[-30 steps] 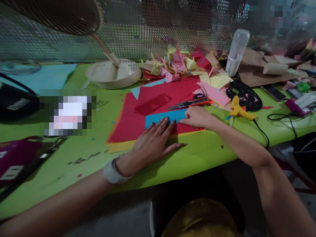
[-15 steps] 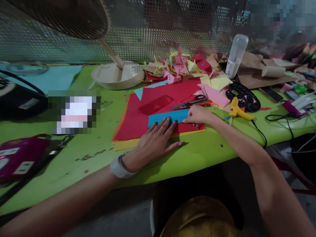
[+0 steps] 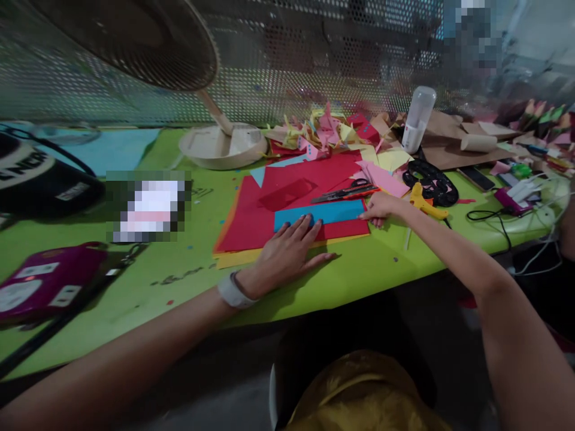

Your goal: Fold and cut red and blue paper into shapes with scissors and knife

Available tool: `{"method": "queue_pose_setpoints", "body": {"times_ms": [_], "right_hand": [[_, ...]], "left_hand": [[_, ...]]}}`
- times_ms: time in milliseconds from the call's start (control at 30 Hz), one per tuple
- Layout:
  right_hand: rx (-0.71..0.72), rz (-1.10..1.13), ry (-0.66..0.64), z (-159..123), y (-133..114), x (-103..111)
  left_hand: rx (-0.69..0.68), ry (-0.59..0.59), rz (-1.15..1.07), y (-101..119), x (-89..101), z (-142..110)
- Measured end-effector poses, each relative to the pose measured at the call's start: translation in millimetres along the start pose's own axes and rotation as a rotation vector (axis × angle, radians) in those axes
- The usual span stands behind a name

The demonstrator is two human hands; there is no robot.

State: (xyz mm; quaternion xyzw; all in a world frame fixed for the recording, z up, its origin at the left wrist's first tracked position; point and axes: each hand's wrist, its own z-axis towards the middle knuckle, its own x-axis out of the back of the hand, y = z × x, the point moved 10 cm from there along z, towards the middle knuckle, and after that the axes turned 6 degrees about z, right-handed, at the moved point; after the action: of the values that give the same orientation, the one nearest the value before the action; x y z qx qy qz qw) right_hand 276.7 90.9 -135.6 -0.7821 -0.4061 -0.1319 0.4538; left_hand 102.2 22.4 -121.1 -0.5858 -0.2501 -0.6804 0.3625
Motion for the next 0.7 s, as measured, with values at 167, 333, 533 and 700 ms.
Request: {"method": "queue_pose_setpoints", "body": {"times_ms": [167, 333, 533, 700], "right_hand": [[-0.057, 0.007, 0.0, -1, 28, 16], [0.023, 0.028, 0.095, -9, 13, 32], [0.201, 0.095, -0.028, -5, -42, -7], [0.12, 0.046, -0.069, 16, -40, -33]], "left_hand": [[-0.012, 0.023, 0.001, 0, 1.0, 0], [-0.015, 0.02, -0.001, 1, 0.8, 1], [0.0, -0.038, 0.01, 1, -4.0, 3], [0.013, -0.051, -0.013, -2, -8.4, 1]]}}
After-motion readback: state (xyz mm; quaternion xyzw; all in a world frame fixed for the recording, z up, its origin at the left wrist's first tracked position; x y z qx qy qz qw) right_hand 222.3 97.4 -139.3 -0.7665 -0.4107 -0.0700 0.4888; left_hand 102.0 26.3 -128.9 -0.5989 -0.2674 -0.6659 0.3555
